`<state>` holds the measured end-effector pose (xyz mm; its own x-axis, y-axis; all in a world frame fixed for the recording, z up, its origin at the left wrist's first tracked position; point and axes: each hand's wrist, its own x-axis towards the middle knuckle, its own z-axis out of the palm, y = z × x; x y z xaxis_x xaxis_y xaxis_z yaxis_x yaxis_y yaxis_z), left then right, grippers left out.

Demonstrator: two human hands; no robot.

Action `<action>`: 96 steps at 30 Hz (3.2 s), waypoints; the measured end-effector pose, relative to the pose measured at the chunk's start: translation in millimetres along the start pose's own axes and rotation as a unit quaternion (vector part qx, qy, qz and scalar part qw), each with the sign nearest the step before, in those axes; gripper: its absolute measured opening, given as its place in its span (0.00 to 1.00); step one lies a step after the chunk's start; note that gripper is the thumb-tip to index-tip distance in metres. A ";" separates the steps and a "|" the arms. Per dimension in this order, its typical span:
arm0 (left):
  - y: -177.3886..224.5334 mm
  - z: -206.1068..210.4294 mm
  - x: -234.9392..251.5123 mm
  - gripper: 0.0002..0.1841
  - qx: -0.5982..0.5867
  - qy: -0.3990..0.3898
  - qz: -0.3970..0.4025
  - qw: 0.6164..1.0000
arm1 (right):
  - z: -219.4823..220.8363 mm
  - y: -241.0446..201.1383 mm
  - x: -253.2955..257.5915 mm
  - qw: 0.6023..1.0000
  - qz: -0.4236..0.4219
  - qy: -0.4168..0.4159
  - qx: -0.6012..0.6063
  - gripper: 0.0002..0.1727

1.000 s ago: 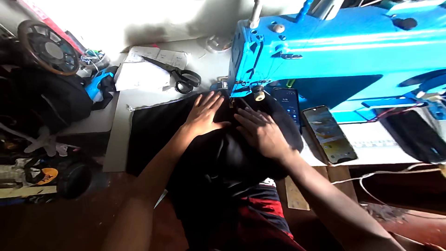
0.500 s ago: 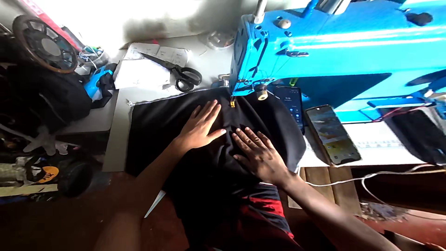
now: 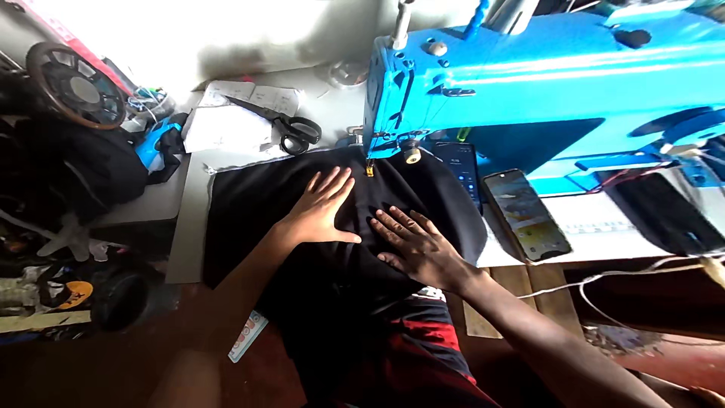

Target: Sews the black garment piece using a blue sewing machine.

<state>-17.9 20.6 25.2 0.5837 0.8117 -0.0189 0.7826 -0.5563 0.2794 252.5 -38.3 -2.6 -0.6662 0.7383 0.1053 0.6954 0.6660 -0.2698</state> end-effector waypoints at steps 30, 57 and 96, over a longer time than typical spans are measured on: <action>7.2 26.2 -10.2 0.62 0.021 0.017 -0.015 1.000 | 4.2 -9.1 21.4 0.992 -0.098 0.081 0.019 0.40; -3.0 22.0 13.2 0.55 0.025 0.018 0.029 0.999 | -11.7 2.7 12.8 0.992 -0.051 0.100 0.059 0.29; -15.8 18.7 28.8 0.55 -0.007 0.061 0.003 0.998 | -3.1 34.9 34.8 0.995 -0.067 0.072 -0.008 0.33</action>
<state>-9.4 49.4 2.2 0.5575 0.8243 0.0987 0.7755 -0.5595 0.2923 254.5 10.9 -5.4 -0.7081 0.6497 0.2765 0.6080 0.7601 -0.2293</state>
